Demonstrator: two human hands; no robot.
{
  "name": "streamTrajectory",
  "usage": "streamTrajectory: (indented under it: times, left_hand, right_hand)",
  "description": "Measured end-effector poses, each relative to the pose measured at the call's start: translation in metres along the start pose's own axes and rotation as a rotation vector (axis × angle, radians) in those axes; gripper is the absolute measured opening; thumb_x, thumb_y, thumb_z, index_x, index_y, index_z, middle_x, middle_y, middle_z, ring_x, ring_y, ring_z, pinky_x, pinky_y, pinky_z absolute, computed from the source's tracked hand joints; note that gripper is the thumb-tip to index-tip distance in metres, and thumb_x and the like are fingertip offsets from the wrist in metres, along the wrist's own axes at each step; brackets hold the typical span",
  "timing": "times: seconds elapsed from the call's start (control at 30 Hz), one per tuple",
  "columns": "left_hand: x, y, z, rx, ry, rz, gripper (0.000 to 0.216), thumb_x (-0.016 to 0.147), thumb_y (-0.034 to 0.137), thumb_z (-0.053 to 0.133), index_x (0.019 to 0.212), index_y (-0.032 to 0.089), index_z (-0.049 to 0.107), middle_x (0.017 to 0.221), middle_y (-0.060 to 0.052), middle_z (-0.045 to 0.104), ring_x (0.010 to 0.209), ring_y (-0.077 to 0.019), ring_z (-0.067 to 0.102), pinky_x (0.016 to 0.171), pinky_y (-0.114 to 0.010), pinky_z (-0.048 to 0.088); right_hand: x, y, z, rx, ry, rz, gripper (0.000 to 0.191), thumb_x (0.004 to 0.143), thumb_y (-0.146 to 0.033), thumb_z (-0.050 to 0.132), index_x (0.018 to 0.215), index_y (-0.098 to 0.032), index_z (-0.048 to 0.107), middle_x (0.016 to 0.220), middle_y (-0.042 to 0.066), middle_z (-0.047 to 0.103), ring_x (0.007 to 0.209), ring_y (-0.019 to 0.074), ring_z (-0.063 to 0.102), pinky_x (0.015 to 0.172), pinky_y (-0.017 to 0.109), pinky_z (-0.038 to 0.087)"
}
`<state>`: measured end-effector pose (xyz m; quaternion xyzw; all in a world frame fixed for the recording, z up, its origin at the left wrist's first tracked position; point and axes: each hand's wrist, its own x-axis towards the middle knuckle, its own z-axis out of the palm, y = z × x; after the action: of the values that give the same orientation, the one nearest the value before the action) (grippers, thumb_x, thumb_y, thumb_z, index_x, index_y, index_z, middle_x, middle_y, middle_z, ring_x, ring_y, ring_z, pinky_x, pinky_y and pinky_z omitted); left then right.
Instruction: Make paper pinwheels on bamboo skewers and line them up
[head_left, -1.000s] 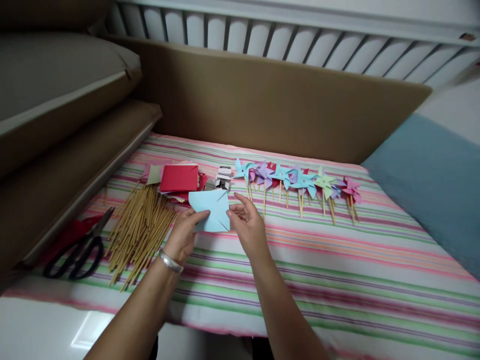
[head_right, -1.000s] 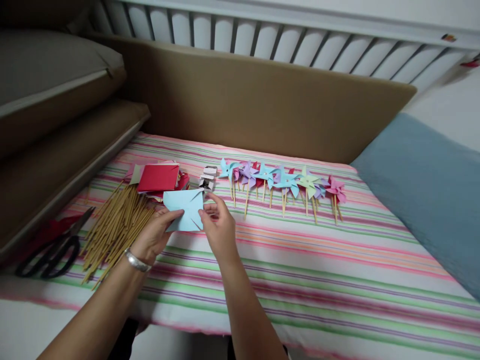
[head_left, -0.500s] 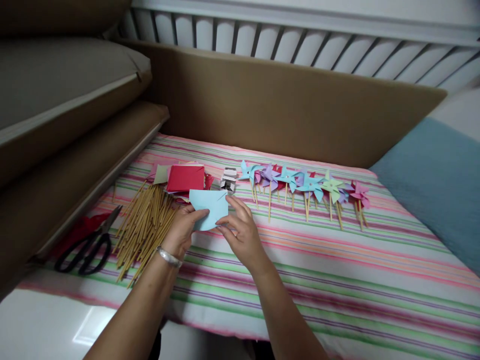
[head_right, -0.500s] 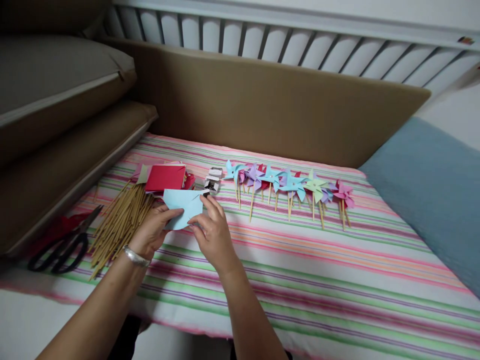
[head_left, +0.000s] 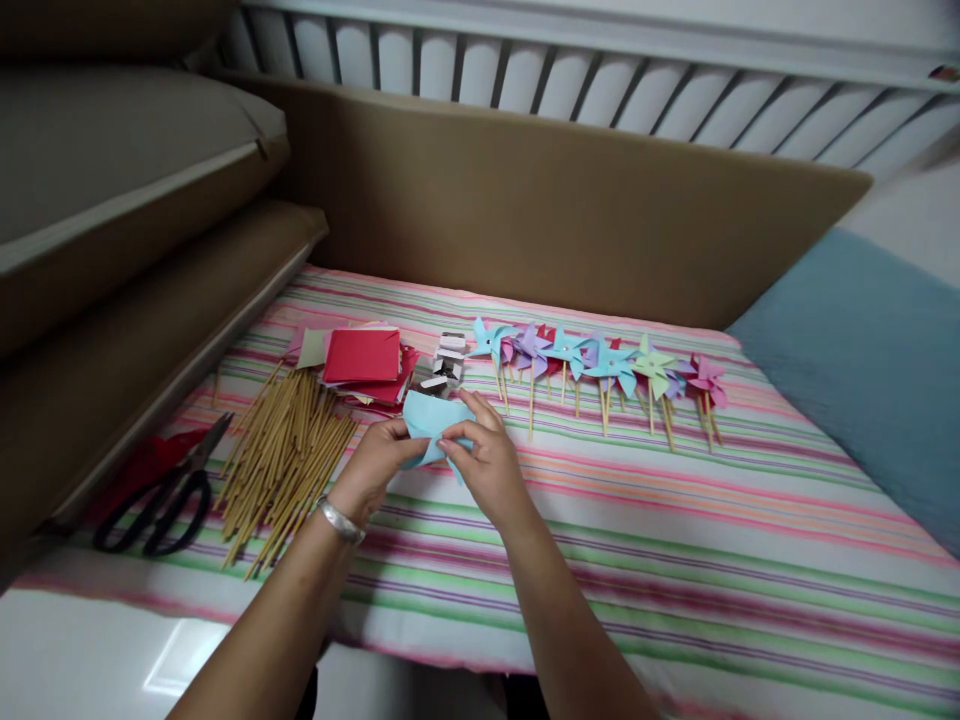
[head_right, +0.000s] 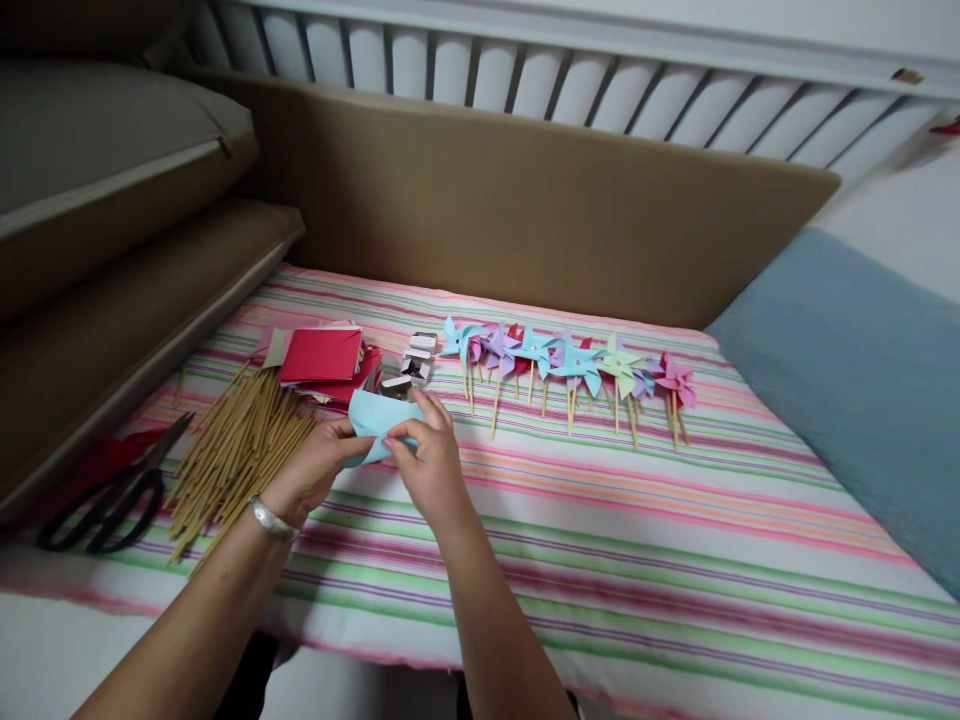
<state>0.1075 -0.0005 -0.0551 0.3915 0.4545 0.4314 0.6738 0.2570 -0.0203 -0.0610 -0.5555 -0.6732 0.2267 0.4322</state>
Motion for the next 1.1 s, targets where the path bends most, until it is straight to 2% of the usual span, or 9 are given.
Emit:
streamTrajectory:
  times: [0.4,0.6,0.73,0.87,0.97,1.1]
  left_hand:
    - [0.000,0.000,-0.009,0.007,-0.063,-0.058,0.023,0.051,0.027,0.079,0.065,0.012,0.071,0.059,-0.002,0.065,0.058,-0.0126,0.055,0.062,-0.025,0.039]
    - [0.000,0.000,-0.011,0.040,-0.145,-0.065,0.025,0.057,0.029,0.077,0.075,0.012,0.073,0.066,-0.004,0.068,0.059,-0.0115,0.055,0.062,-0.023,0.039]
    - [0.003,-0.003,-0.009,0.065,-0.092,-0.010,0.023,0.055,0.027,0.077,0.073,0.013,0.073,0.064,-0.002,0.068,0.058,-0.0120,0.055,0.063,-0.024,0.039]
    - [0.004,-0.003,-0.010,0.077,-0.035,-0.027,0.021,0.053,0.027,0.076,0.068,0.012,0.072,0.061,-0.003,0.068,0.059,-0.0145,0.056,0.065,-0.027,0.040]
    - [0.002,0.000,-0.012,0.116,-0.060,-0.060,0.020,0.052,0.026,0.075,0.067,0.012,0.072,0.063,-0.004,0.069,0.060,-0.0148,0.057,0.066,-0.027,0.040]
    - [-0.001,0.002,-0.008,0.185,-0.155,-0.084,0.014,0.053,0.024,0.073,0.059,0.013,0.069,0.061,-0.002,0.066,0.059,-0.0132,0.054,0.065,-0.026,0.039]
  right_hand:
    - [-0.001,-0.005,0.000,-0.067,-0.033,-0.004,0.001,0.072,-0.019,0.066,0.072,-0.020,0.067,0.136,0.012,0.047,0.132,0.0281,0.033,0.106,0.048,0.028]
    - [0.000,-0.005,0.001,-0.111,-0.025,0.004,0.004,0.071,-0.016,0.064,0.071,-0.019,0.066,0.137,0.013,0.047,0.132,0.0286,0.033,0.105,0.048,0.030]
    - [0.000,-0.009,0.002,-0.108,0.000,0.022,0.005,0.070,-0.014,0.064,0.072,-0.018,0.065,0.135,0.014,0.049,0.131,0.0286,0.034,0.106,0.047,0.028]
    - [0.002,-0.010,-0.008,0.070,0.055,0.134,0.027,0.070,-0.020,0.065,0.097,-0.021,0.063,0.133,0.011,0.050,0.124,0.0256,0.044,0.103,0.045,0.034]
    - [0.005,-0.008,-0.021,0.243,0.062,0.251,0.040,0.070,-0.027,0.065,0.110,-0.025,0.057,0.124,0.008,0.057,0.118,0.0244,0.050,0.099,0.044,0.037]
    - [0.005,-0.005,-0.028,0.460,-0.149,0.416,0.050,0.065,-0.028,0.068,0.112,-0.021,0.055,0.100,0.008,0.065,0.095,0.0248,0.062,0.080,0.039,0.048]
